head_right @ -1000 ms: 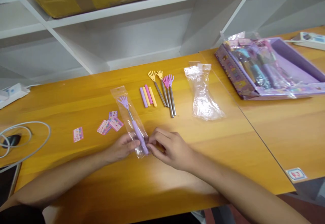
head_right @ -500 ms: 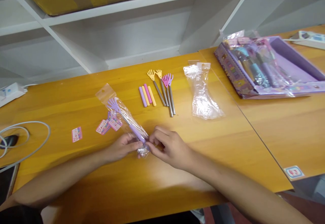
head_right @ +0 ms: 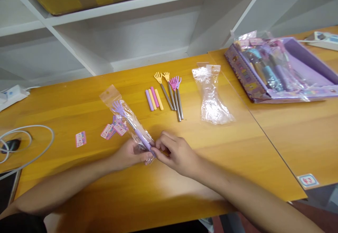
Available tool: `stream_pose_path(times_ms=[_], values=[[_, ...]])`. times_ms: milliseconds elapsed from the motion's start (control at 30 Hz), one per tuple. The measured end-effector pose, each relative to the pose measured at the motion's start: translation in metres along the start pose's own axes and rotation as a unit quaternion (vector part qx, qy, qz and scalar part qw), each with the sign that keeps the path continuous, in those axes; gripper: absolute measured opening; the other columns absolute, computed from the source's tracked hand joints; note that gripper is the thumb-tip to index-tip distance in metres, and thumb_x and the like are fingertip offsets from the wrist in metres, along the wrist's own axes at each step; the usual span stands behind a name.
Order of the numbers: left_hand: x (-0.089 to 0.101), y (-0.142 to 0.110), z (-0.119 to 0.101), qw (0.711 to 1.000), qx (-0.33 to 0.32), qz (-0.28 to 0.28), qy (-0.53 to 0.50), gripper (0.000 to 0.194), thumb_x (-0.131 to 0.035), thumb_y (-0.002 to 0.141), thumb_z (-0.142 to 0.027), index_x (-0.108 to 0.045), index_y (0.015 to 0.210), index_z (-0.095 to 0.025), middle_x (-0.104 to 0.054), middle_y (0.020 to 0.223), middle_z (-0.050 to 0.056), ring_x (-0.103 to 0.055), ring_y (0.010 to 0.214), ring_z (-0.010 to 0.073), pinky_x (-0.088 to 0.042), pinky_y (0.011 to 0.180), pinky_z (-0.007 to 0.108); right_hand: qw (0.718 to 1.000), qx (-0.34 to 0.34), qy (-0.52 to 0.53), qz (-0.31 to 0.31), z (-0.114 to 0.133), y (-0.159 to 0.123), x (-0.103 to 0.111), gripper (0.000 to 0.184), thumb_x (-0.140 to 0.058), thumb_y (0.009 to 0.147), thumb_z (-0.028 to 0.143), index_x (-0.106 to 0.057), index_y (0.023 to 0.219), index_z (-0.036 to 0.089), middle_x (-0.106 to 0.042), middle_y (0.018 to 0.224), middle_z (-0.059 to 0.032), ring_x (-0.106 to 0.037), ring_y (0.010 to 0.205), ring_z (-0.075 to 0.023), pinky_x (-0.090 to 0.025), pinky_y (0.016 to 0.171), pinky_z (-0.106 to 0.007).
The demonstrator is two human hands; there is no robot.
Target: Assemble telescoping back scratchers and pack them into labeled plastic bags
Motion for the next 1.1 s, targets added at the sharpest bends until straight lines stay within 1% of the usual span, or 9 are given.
stream_pose_path(times_ms=[100, 167, 333, 467, 600, 767, 867, 1000, 1100], values=[[0.001, -0.001, 0.0, 1.0, 0.005, 0.005, 0.002, 0.027, -0.079, 0.096, -0.038, -0.068, 0.101, -0.013, -0.068, 0.084, 0.002, -0.064, 0.074, 0.0124, -0.053, 0.073, 0.027, 0.998, -0.053, 0.013, 0.012, -0.008, -0.001, 0.0, 0.021, -0.067, 0.103, 0.029, -0.052, 0.092, 0.021, -0.055, 0.08, 0.0027, -0.051, 0.066, -0.0096, -0.04, 0.061, -0.022], [0.001, -0.001, 0.002, 1.0, 0.016, 0.003, -0.002, 0.031, -0.081, 0.095, -0.041, -0.068, 0.101, -0.013, -0.069, 0.083, 0.003, -0.064, 0.073, 0.0132, -0.054, 0.071, 0.028, 0.996, -0.079, 0.022, 0.039, -0.012, -0.001, -0.002, 0.022, -0.066, 0.105, 0.033, -0.053, 0.091, 0.021, -0.056, 0.081, 0.0021, -0.052, 0.068, -0.0101, -0.041, 0.063, -0.023], [0.002, -0.003, 0.008, 0.999, 0.043, -0.016, 0.016, 0.042, -0.085, 0.089, -0.05, -0.068, 0.096, -0.013, -0.068, 0.079, 0.003, -0.064, 0.071, 0.0138, -0.054, 0.07, 0.029, 0.987, -0.085, 0.057, 0.121, -0.01, -0.002, -0.009, 0.032, -0.059, 0.11, 0.037, -0.054, 0.084, 0.019, -0.058, 0.08, 0.0014, -0.054, 0.071, -0.0098, -0.04, 0.066, -0.022], [0.001, -0.003, 0.01, 0.999, 0.039, -0.013, 0.016, 0.041, -0.085, 0.089, -0.049, -0.067, 0.098, -0.013, -0.069, 0.081, 0.003, -0.064, 0.071, 0.0133, -0.054, 0.071, 0.029, 0.981, -0.102, 0.102, 0.132, -0.01, -0.004, -0.011, 0.034, -0.059, 0.11, 0.038, -0.056, 0.083, 0.018, -0.058, 0.077, 0.0025, -0.053, 0.068, -0.0084, -0.039, 0.064, -0.021], [0.002, -0.001, 0.009, 1.0, 0.028, -0.013, 0.003, 0.043, -0.087, 0.088, -0.046, -0.063, 0.104, -0.015, -0.068, 0.081, 0.001, -0.064, 0.069, 0.0131, -0.055, 0.069, 0.029, 0.972, -0.096, 0.146, 0.155, -0.007, -0.004, -0.014, 0.036, -0.055, 0.112, 0.037, -0.056, 0.082, 0.018, -0.058, 0.076, 0.0022, -0.054, 0.068, -0.0087, -0.04, 0.065, -0.021], [0.0, -0.002, 0.004, 0.996, 0.055, 0.033, 0.063, 0.035, -0.081, 0.094, -0.045, -0.066, 0.097, -0.015, -0.066, 0.081, 0.002, -0.064, 0.072, 0.0128, -0.054, 0.069, 0.026, 0.97, -0.093, 0.15, 0.164, -0.005, -0.004, -0.014, 0.039, -0.052, 0.113, 0.039, -0.053, 0.08, 0.018, -0.055, 0.075, 0.0018, -0.052, 0.067, -0.0095, -0.039, 0.065, -0.022], [-0.002, -0.005, 0.002, 0.992, 0.071, 0.058, 0.089, 0.035, -0.074, 0.099, -0.049, -0.069, 0.1, -0.015, -0.066, 0.081, 0.002, -0.064, 0.072, 0.013, -0.053, 0.064, 0.025, 0.967, -0.11, 0.168, 0.155, -0.006, -0.005, -0.013, 0.042, -0.053, 0.112, 0.042, -0.05, 0.078, 0.018, -0.053, 0.074, 0.0022, -0.051, 0.066, -0.0096, -0.038, 0.064, -0.022], [-0.002, -0.006, 0.0, 0.99, 0.042, 0.081, 0.108, 0.037, -0.069, 0.101, -0.051, -0.073, 0.104, -0.014, -0.065, 0.082, 0.003, -0.062, 0.071, 0.0122, -0.053, 0.064, 0.024, 0.955, -0.127, 0.186, 0.195, -0.005, -0.005, -0.015, 0.041, -0.051, 0.113, 0.046, -0.063, 0.089, 0.016, -0.064, 0.084, -0.0017, -0.058, 0.077, -0.0123, -0.045, 0.073, -0.023], [-0.001, -0.006, 0.0, 0.987, 0.017, 0.089, 0.134, 0.04, -0.068, 0.101, -0.053, -0.076, 0.103, -0.014, -0.067, 0.084, 0.004, -0.062, 0.071, 0.0126, -0.054, 0.067, 0.025, 0.941, -0.14, 0.217, 0.217, -0.004, -0.005, -0.018, 0.046, -0.048, 0.113, 0.051, -0.069, 0.096, 0.014, -0.069, 0.09, -0.0034, -0.061, 0.082, -0.014, -0.048, 0.077, -0.024]])
Point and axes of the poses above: each hand's wrist, its own y-axis towards the middle knuckle, its own x-axis out of the back of the hand, z = x × y, the point moved 6 cm from there along y, towards the middle knuckle
